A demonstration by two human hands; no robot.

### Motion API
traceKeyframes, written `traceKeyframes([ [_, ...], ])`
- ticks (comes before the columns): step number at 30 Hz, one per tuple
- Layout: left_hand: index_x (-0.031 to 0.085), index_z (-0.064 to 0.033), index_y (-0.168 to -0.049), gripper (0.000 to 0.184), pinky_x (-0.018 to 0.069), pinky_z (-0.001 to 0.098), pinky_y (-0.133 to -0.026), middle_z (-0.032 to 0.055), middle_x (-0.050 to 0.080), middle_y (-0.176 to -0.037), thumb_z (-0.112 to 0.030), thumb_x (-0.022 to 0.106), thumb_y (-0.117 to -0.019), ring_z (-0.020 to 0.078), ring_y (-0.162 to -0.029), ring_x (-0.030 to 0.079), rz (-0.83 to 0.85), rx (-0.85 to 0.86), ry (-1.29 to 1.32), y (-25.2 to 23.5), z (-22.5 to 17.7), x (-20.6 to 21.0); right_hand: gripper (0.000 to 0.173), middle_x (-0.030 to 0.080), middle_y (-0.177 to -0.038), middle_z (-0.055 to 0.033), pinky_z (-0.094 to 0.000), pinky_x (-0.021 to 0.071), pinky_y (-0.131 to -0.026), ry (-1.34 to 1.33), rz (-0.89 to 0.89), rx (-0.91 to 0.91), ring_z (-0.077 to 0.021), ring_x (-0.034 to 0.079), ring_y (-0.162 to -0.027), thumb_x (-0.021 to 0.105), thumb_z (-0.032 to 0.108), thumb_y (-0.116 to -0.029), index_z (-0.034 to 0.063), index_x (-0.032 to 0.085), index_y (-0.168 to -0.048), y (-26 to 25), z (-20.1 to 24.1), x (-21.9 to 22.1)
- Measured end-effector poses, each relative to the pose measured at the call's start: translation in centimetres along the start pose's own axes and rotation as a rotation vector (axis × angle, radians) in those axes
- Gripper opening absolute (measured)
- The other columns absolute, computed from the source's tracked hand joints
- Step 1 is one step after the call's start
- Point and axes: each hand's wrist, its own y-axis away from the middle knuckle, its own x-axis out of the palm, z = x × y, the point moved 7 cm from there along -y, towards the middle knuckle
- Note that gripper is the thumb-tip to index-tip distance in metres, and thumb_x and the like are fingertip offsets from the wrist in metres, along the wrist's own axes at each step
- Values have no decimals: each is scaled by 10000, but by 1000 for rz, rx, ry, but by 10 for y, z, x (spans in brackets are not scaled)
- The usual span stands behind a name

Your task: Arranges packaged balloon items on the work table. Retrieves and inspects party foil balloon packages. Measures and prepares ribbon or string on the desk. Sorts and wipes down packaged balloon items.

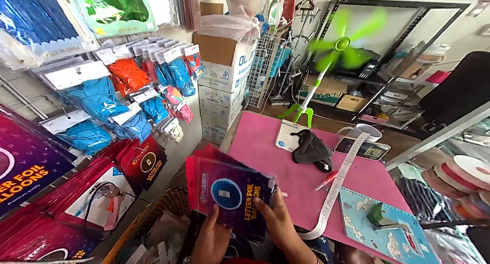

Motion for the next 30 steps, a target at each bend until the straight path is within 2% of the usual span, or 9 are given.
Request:
traceKeyframes([
  [3, 657, -126, -1251, 457, 569, 474, -985, 149, 723, -1192, -383, 769, -890, 283, -1109, 709, 203, 18, 56, 9, -6, 2, 449, 684, -1217, 73, -251, 571, -955, 51, 279, -180, -47, 668, -1095, 637, 34, -976, 208, 490, -1362, 8, 24, 14],
  [4, 677, -134, -1236, 484, 555, 483, -1006, 146, 723, -1197, -389, 807, -846, 284, -1127, 702, 260, 31, 60, 12, -9, 4, 470, 681, -1221, 75, -239, 571, -946, 47, 328, -207, -42, 667, -1091, 646, 29, -967, 224, 497, -1367, 10, 31, 17],
  [9, 701, -133, -1230, 361, 532, 468, -1047, 137, 719, -1221, -295, 751, -911, 272, -1172, 685, 406, 99, 108, 14, -29, 25, 753, 665, -1319, 37, -297, 572, -1003, -55, 371, -93, -100, 669, -1156, 805, 67, -855, 218, 439, -1495, 16, 35, 18],
  [12, 666, -103, -1223, 388, 570, 468, -992, 159, 720, -1188, -272, 781, -893, 285, -1123, 706, 328, 110, 94, 5, -31, 44, 419, 769, -1084, 49, -296, 611, -920, -38, 165, 7, -81, 732, -990, 823, 96, -842, 160, 675, -1229, 19, 20, 15],
  [17, 624, -99, -1250, 447, 573, 455, -985, 144, 723, -1176, -285, 797, -883, 264, -1097, 712, 342, 179, -71, -21, -36, 64, 251, 771, -969, 9, -298, 632, -850, 95, -148, -61, -97, 741, -899, 728, 9, -883, 50, 671, -1123, -9, 25, -16],
  [19, 537, -114, -1318, 602, 604, 424, -926, 89, 728, -1155, -341, 828, -843, 216, -1045, 725, 307, 386, -276, -38, -64, 68, 283, 766, -1007, 53, -281, 622, -880, 159, -130, -187, -66, 731, -927, 730, 17, -889, 82, 657, -1155, -23, 33, -34],
  [22, 195, -18, -1521, 994, 567, 365, -998, 61, 585, -1351, -363, 829, -838, 161, -1189, 635, 417, 672, -717, -57, -109, 79, 282, 755, -1038, 70, -261, 611, -890, 279, -116, -299, -35, 716, -943, 711, 20, -903, 54, 650, -1177, -35, 35, -58],
  [26, 201, 90, -1530, 1199, 458, 328, -1132, 143, 486, -1494, -552, 846, -750, 131, -1363, 504, 562, 800, -1181, -61, -109, 86, 269, 754, -1028, 76, -236, 601, -882, 341, -37, -232, -10, 706, -938, 723, 40, -891, 44, 677, -1156, -34, 1, -74],
  [30, 141, 98, -1559, 1280, 491, 327, -1100, 180, 469, -1528, -540, 871, -725, 169, -1358, 528, 606, 718, -1148, -68, -98, 88, 532, 705, -1268, -26, -317, 571, -1002, 239, 75, -188, -137, 681, -1151, 815, 111, -815, 48, 592, -1293, -33, -21, -80],
])
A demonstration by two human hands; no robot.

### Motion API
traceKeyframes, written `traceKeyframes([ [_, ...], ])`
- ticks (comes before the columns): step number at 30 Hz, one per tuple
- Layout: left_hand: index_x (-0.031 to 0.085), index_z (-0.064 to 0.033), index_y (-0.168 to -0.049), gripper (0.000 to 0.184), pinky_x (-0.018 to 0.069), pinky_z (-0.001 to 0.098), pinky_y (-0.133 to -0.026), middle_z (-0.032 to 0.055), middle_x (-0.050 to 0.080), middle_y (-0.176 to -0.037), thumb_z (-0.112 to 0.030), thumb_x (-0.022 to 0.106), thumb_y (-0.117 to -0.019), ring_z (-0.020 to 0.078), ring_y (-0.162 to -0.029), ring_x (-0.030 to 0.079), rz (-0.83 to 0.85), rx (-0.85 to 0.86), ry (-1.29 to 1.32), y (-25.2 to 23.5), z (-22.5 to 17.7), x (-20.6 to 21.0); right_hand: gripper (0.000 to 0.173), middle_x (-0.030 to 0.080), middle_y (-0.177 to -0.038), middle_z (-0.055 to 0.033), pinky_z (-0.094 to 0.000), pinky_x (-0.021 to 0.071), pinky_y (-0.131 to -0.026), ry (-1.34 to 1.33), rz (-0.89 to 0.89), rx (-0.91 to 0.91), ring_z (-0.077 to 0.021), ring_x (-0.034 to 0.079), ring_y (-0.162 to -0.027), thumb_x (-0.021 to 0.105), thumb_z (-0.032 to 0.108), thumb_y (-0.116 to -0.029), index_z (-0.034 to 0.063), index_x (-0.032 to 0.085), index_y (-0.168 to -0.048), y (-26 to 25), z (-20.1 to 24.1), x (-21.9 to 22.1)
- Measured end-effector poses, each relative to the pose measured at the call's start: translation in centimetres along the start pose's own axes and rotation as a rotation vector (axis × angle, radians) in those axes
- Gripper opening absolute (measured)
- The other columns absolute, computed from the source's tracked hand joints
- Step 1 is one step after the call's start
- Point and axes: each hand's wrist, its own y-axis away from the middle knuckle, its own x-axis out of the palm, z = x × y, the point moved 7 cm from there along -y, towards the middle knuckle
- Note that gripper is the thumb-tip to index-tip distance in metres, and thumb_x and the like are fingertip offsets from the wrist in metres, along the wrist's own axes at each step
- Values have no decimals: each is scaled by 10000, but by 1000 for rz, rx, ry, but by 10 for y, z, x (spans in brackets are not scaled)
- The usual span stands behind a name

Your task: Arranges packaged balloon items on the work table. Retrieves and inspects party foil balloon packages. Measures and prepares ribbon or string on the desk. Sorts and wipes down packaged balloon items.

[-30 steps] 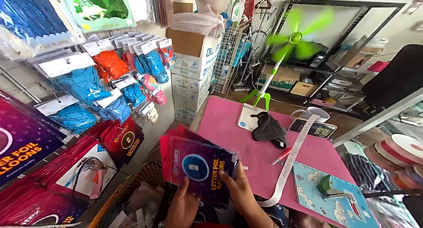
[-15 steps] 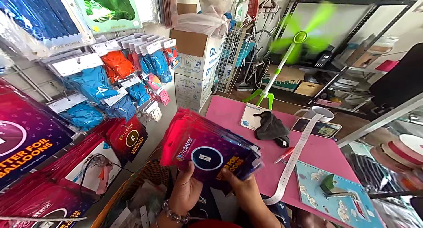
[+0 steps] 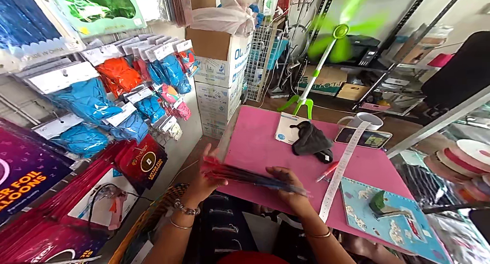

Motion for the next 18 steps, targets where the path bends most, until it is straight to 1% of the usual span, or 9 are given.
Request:
traceKeyframes([
  [2, 174, 134, -1537, 1189, 511, 298, -1051, 174, 533, -1441, -530, 824, -795, 139, -1269, 575, -3, 22, -14, -4, 4, 4, 570, 700, -1283, -62, -336, 565, -1021, -55, -18, 17, -175, 677, -1182, 836, 158, -816, 38, 563, -1302, -1, -3, -1],
  [4, 313, 139, -1479, 983, 493, 275, -1074, 118, 592, -1367, -506, 752, -881, 77, -1243, 581, 6, 28, -47, -6, 0, 13, 537, 727, -1226, -14, -287, 594, -947, -111, -65, 50, -119, 705, -1092, 836, 126, -819, 60, 585, -1289, -4, 1, 3],
  [7, 511, 135, -1348, 774, 491, 238, -1076, 76, 665, -1295, -454, 743, -902, 2, -1204, 603, -40, 4, -111, -6, -3, 19, 542, 742, -1153, 23, -275, 606, -905, -124, -113, 76, -84, 714, -1014, 842, 86, -797, 55, 604, -1283, -12, 4, 6],
  [8, 524, 135, -1325, 757, 497, 233, -1067, 63, 673, -1272, -455, 743, -903, -7, -1187, 609, -51, 8, -106, -7, -1, 17, 563, 742, -1145, 9, -290, 606, -914, -114, -117, 89, -97, 715, -1015, 849, 77, -787, 31, 603, -1292, -13, 1, 4],
  [10, 471, 133, -1368, 810, 518, 239, -1041, 57, 661, -1283, -476, 736, -903, 1, -1170, 618, -53, 1, -64, -7, 7, 8, 540, 746, -1135, 0, -286, 606, -920, -71, -90, 129, -94, 718, -1012, 823, 38, -794, 5, 612, -1290, -12, -4, 1],
  [12, 412, 113, -1403, 835, 548, 239, -975, 28, 635, -1261, -500, 706, -918, 7, -1118, 627, -28, 31, -5, -8, 11, -2, 400, 754, -1103, 20, -252, 601, -909, 16, -36, 134, -59, 716, -984, 776, 28, -833, 13, 666, -1218, -10, -6, 0],
  [13, 428, 100, -1391, 782, 551, 236, -952, 8, 636, -1242, -479, 691, -935, 5, -1097, 627, -28, 47, 14, -7, 12, -6, 321, 760, -1077, 36, -236, 595, -904, 49, -20, 122, -40, 713, -967, 757, 25, -850, 31, 699, -1166, -9, -6, 1],
  [16, 486, 53, -1318, 520, 553, 252, -973, -51, 673, -1200, -293, 676, -980, -2, -1092, 644, -80, 53, 52, -4, 7, -13, 208, 768, -996, 71, -213, 592, -897, 100, -38, 92, 6, 710, -923, 733, 22, -863, 48, 729, -1070, -8, -3, 2],
  [18, 447, 2, -1348, 532, 556, 279, -985, -45, 644, -1227, -264, 702, -965, 28, -1122, 637, -123, 107, 39, -5, 2, -18, 205, 771, -981, 66, -219, 595, -894, 103, -49, 83, 1, 714, -914, 740, 24, -859, 48, 730, -1063, -9, -4, 2],
])
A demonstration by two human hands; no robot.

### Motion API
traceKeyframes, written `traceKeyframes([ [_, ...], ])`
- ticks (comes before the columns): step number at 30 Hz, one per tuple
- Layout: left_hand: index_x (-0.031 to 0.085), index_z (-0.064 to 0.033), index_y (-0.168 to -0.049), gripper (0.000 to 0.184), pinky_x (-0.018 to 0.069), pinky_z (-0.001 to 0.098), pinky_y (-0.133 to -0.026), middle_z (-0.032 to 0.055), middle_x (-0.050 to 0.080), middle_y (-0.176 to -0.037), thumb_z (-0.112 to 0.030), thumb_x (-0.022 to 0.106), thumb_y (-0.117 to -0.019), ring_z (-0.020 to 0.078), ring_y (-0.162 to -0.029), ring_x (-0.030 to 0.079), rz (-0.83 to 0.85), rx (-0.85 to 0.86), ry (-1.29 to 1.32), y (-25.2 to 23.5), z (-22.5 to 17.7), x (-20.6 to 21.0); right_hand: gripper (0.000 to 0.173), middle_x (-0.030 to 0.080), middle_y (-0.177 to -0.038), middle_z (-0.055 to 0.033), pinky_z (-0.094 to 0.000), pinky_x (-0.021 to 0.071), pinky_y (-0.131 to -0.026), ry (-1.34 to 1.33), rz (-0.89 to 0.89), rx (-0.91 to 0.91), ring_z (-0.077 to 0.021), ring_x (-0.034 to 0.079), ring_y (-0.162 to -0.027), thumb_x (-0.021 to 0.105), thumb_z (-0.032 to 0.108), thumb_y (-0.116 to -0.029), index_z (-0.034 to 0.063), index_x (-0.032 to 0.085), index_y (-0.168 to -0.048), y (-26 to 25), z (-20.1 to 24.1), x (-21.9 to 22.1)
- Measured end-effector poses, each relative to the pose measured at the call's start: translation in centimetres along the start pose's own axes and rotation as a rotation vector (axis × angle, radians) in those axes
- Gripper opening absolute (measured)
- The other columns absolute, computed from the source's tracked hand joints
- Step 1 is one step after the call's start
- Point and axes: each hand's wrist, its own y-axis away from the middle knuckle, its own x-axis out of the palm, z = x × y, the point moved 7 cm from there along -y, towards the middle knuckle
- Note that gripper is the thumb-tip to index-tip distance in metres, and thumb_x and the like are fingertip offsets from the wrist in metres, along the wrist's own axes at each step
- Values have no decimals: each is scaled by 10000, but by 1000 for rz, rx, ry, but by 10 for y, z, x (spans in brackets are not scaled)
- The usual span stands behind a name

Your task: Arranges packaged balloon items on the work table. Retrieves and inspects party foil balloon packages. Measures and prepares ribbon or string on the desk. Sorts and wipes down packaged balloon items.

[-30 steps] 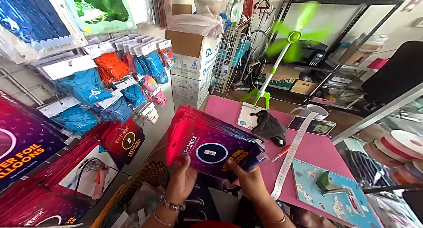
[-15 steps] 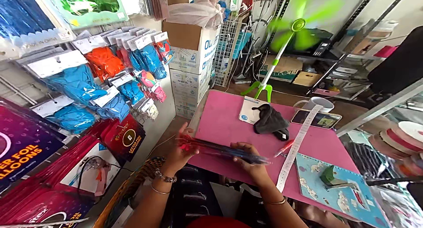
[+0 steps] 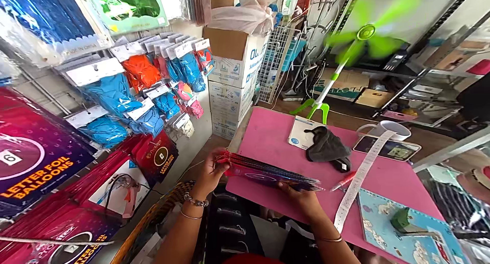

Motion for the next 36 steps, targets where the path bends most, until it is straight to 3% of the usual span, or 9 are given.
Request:
traceKeyframes([
  [3, 426, -27, -1400, 687, 508, 286, -1024, 27, 573, -1310, -361, 771, -908, 75, -1204, 574, -131, 150, -187, 4, -10, -11, 230, 765, -1034, 73, -211, 583, -919, 0, 1, 1, 1, 706, -957, 750, 37, -850, 69, 742, -1078, 2, -1, -1],
  [6, 503, -191, -1313, 520, 509, 257, -1017, -60, 579, -1238, -334, 786, -900, 33, -1161, 580, -180, 238, -247, 10, -28, -9, 223, 758, -1092, 76, -214, 569, -948, -15, 31, -26, -7, 697, -1013, 743, 58, -875, 106, 750, -1092, 3, -3, 0],
  [11, 614, -222, -1180, 281, 551, 240, -957, -109, 645, -1159, -299, 738, -940, 23, -1095, 628, -83, 179, -68, 20, -34, -2, 200, 748, -1143, 68, -232, 562, -972, -37, 70, -74, -33, 688, -1067, 699, 80, -916, 137, 751, -1101, 3, -6, 0],
  [13, 664, -240, -1184, 308, 538, 223, -956, -117, 643, -1191, -479, 595, -1003, 22, -1121, 613, -56, 152, -38, 25, -35, -2, 176, 742, -1168, 35, -261, 557, -994, -14, 93, -107, -66, 681, -1107, 676, 134, -953, 122, 743, -1115, 2, -6, -1],
  [16, 749, -184, -1094, 644, 572, 260, -915, -35, 648, -1256, -662, 323, -1020, 88, -1129, 634, -73, 6, 33, 33, -30, -4, 199, 742, -1169, 13, -279, 556, -997, -9, 85, -77, -82, 683, -1107, 658, 181, -960, 102, 739, -1123, 4, -6, -1],
  [20, 697, -205, -1270, 281, 540, 327, -1030, -26, 619, -1398, -317, 565, -1049, 128, -1258, 602, 63, -18, 95, 39, -28, -3, 227, 742, -1170, 2, -275, 554, -997, -8, 82, -25, -78, 684, -1098, 648, 168, -959, 77, 727, -1151, 6, -3, -1],
  [24, 636, -165, -1349, 430, 565, 377, -1024, -7, 588, -1419, -110, 732, -934, 161, -1252, 612, 107, -91, 147, 42, -27, 1, 230, 744, -1146, 15, -251, 552, -987, 48, 60, 36, -43, 681, -1077, 632, 137, -953, 59, 712, -1154, 7, -3, -2],
  [30, 740, -143, -1082, 123, 587, 251, -891, -57, 731, -1099, -170, 653, -998, 51, -1004, 688, -157, -26, 7, 32, -26, -9, 246, 723, -1078, 34, -164, 503, -980, 225, -34, 106, 73, 629, -1039, 664, 81, -906, 6, 692, -1138, 11, 11, -2],
  [36, 677, -235, -1061, 122, 534, 152, -721, -155, 670, -884, -310, 585, -1032, -46, -785, 621, -150, -29, 37, 32, -17, -13, 282, 723, -1099, -7, -218, 506, -993, 286, -25, 133, 26, 638, -1057, 690, 79, -885, -1, 692, -1155, 14, 12, -4],
])
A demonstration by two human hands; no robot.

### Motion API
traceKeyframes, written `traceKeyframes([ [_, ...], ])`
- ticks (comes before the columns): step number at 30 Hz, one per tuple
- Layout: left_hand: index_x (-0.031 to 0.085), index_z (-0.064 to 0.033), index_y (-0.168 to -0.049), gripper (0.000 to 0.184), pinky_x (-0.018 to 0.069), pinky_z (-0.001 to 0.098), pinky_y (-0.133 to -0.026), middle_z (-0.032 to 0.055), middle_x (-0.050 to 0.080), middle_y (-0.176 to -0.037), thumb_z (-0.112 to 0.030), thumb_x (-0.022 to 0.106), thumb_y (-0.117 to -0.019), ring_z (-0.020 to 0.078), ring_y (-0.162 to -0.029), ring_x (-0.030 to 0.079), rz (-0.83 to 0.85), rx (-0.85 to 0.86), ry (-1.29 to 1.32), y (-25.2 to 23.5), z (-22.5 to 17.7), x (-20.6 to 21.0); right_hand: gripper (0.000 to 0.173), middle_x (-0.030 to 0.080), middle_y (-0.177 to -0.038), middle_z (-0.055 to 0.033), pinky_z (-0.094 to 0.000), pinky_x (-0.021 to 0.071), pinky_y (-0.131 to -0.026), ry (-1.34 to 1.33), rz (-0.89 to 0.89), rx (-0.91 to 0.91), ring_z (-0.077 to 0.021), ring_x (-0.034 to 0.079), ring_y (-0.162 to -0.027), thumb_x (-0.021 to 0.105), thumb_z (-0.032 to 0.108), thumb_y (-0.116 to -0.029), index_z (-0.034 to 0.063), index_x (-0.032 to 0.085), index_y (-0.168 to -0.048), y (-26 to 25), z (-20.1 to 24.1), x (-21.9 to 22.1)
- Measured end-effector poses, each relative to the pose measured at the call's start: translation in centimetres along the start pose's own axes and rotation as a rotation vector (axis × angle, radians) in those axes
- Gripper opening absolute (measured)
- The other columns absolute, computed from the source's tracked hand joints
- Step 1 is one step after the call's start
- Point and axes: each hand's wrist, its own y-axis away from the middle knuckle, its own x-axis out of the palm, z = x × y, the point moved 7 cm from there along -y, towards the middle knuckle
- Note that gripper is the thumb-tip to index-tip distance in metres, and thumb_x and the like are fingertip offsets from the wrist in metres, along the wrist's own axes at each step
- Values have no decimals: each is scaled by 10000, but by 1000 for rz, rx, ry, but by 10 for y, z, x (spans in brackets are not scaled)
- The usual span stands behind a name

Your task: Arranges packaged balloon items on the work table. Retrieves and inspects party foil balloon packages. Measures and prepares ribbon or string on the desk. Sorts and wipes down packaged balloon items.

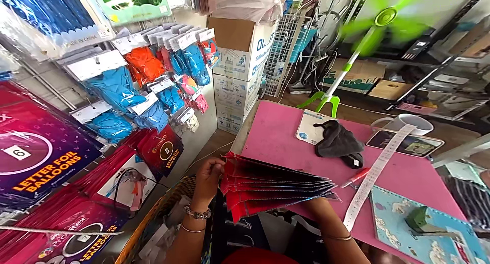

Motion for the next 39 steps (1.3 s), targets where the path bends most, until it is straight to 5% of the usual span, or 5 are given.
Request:
traceKeyframes([
  [8, 589, -57, -1328, 378, 517, 291, -1009, -27, 658, -1258, -324, 499, -1076, 67, -1166, 613, 29, 96, -124, -21, -15, 5, 283, 732, -1073, -49, -213, 514, -983, -12, -16, 96, 7, 651, -1030, 694, 35, -894, -45, 667, -1164, -5, -1, -1],
  [14, 653, -145, -1112, 279, 550, 204, -775, -105, 676, -900, -312, 430, -1102, 0, -832, 641, 50, 53, -31, -15, -13, 13, 285, 722, -1097, -10, -187, 493, -996, 22, 5, -30, 48, 630, -1053, 698, 90, -889, -13, 686, -1154, -3, 5, 1],
  [23, 576, 29, -1247, 574, 534, 224, -876, 46, 637, -1150, -297, 820, -843, 65, -1040, 617, 27, 13, -299, -37, -23, 14, 409, 707, -1166, -133, -337, 489, -1039, 153, -50, 95, -114, 643, -1133, 731, 124, -860, -52, 658, -1222, -1, -19, -2],
  [29, 687, 31, -1073, 176, 572, 264, -901, 48, 726, -1025, -112, 630, -988, 75, -959, 688, 46, 61, -294, -50, -22, 13, 409, 706, -1166, -159, -361, 486, -1037, 175, -68, 142, -146, 646, -1136, 748, 103, -859, -64, 660, -1222, 2, -19, -4],
  [39, 549, -192, -1194, 206, 579, 239, -889, -112, 702, -1063, -146, 629, -1010, 19, -982, 680, -45, 166, -217, -3, -11, -5, 352, 717, -1140, -140, -378, 495, -1028, 176, -32, 45, -139, 658, -1107, 708, 113, -879, -52, 680, -1188, 1, -10, -1],
])
